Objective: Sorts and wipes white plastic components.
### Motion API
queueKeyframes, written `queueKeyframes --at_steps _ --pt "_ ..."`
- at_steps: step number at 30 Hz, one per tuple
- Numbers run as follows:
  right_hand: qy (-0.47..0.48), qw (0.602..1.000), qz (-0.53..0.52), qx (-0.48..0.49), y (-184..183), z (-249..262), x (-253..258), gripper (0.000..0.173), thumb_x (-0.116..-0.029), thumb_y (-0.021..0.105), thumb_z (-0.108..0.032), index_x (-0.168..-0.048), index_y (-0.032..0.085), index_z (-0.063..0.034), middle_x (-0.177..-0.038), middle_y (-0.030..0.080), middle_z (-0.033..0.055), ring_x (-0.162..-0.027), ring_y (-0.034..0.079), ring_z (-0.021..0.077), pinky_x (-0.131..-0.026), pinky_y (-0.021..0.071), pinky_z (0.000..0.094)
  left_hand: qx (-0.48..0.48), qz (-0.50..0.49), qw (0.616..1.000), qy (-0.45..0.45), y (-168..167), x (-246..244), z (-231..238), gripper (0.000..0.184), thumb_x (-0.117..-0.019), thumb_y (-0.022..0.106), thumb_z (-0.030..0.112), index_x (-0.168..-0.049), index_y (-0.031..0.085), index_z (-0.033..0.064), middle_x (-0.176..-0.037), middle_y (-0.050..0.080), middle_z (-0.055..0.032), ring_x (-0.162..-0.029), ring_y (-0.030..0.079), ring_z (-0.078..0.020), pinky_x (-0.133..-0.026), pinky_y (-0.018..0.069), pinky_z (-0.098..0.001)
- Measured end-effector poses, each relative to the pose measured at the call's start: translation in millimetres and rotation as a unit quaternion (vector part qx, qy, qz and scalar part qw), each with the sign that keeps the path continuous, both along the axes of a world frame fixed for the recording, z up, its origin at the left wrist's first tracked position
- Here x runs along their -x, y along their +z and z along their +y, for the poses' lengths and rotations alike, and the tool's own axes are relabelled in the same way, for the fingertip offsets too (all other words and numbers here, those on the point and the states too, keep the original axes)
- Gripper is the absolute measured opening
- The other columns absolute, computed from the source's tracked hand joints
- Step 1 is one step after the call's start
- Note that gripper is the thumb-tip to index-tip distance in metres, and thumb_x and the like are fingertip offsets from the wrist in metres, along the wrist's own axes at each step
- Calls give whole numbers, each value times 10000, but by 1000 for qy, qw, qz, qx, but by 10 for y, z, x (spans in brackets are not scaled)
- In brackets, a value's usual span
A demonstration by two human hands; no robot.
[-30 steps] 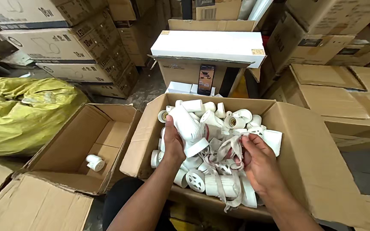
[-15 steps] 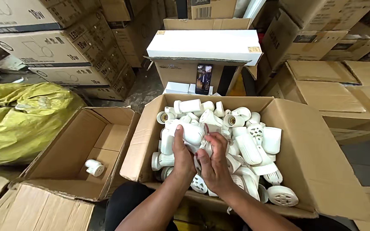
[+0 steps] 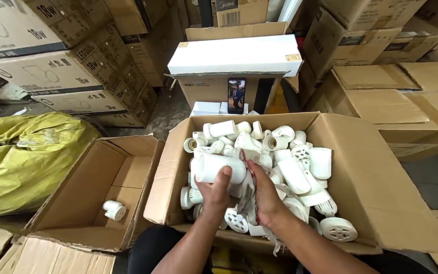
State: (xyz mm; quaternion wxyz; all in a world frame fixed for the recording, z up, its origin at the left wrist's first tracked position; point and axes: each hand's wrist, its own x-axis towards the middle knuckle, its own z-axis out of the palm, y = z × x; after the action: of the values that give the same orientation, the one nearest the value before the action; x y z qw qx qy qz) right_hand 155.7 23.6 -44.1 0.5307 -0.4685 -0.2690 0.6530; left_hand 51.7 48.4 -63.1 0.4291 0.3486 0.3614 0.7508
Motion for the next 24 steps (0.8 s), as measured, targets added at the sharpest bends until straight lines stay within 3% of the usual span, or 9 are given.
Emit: queueKeyframes --at_steps 3,6,9,11,13,15,18,21,24 --pt "-63 919 -282 -269 -237 -137 84 532 -1063 408 -406 -1318 504 52 -1170 600 106 -1055 600 61 -897 527 245 99 -71 992 -18 168 -48 69 428 -946 547 351 -1158 515 -19 -872 682 -85 -789 705 -161 -754 621 -377" --pt "-104 780 -411 -460 -515 -60 109 633 -1041 412 -581 -1413 424 -69 -1333 517 189 -1274 533 192 -1037 489 332 121 -124 985 -23 218 -3 86 317 -1069 349 255 -1151 542 17 -912 670 -104 -837 698 -170 -785 612 -370" --pt "-82 901 -251 -345 -347 -89 176 541 -1087 365 -434 -1296 484 51 -1194 578 96 -1000 614 25 -802 552 197 61 -70 996 2 102 35 41 488 -882 673 333 -1140 527 -54 -863 693 -113 -779 716 -179 -753 629 -382" --pt "-24 990 -50 -131 -84 -92 128 512 -1096 259 -371 -1341 508 3 -1174 622 74 -1009 638 103 -858 560 287 -20 11 999 28 45 37 6 730 -719 875 474 -1116 525 -28 -850 708 -30 -769 720 -120 -731 638 -339" --pt "16 993 113 36 108 -71 18 540 -1101 251 -461 -1257 585 -66 -1072 710 101 -996 697 183 -859 598 387 -112 81 990 5 -24 81 -33 703 -722 886 506 -1154 575 46 -942 735 37 -863 722 -78 -796 630 -313" --pt "40 995 93 -1 129 -75 -121 485 -1095 305 -431 -1280 564 -66 -1107 701 91 -1044 687 162 -903 593 363 -114 56 991 -34 -12 76 -7 729 -725 876 522 -1201 569 62 -984 742 16 -887 725 -94 -803 627 -318" --pt "-53 966 -183 -176 103 77 -392 459 -1051 439 -351 -1319 532 10 -1122 633 82 -1011 626 94 -899 540 283 -39 93 994 -33 44 111 152 1191 -666 863 628 -1450 223 0 -1254 593 -97 -1046 658 -139 -861 591 -336" --pt "-53 863 -440 -242 79 178 -735 591 -1004 494 -508 -1354 563 -36 -1159 652 106 -890 675 131 -774 596 354 -117 446 888 3 27 333 219 1199 -730 727 752 -1446 363 -139 -1416 511 -291 -1318 511 -322 -1131 400 -489" --pt "-7 808 -506 -302 42 71 -738 650 -1003 445 -622 -1313 629 -80 -1179 652 92 -880 677 136 -724 603 377 -217 631 744 -35 -39 293 236 968 -765 423 943 -1164 744 121 -1058 750 -95 -1000 696 -243 -945 526 -515"
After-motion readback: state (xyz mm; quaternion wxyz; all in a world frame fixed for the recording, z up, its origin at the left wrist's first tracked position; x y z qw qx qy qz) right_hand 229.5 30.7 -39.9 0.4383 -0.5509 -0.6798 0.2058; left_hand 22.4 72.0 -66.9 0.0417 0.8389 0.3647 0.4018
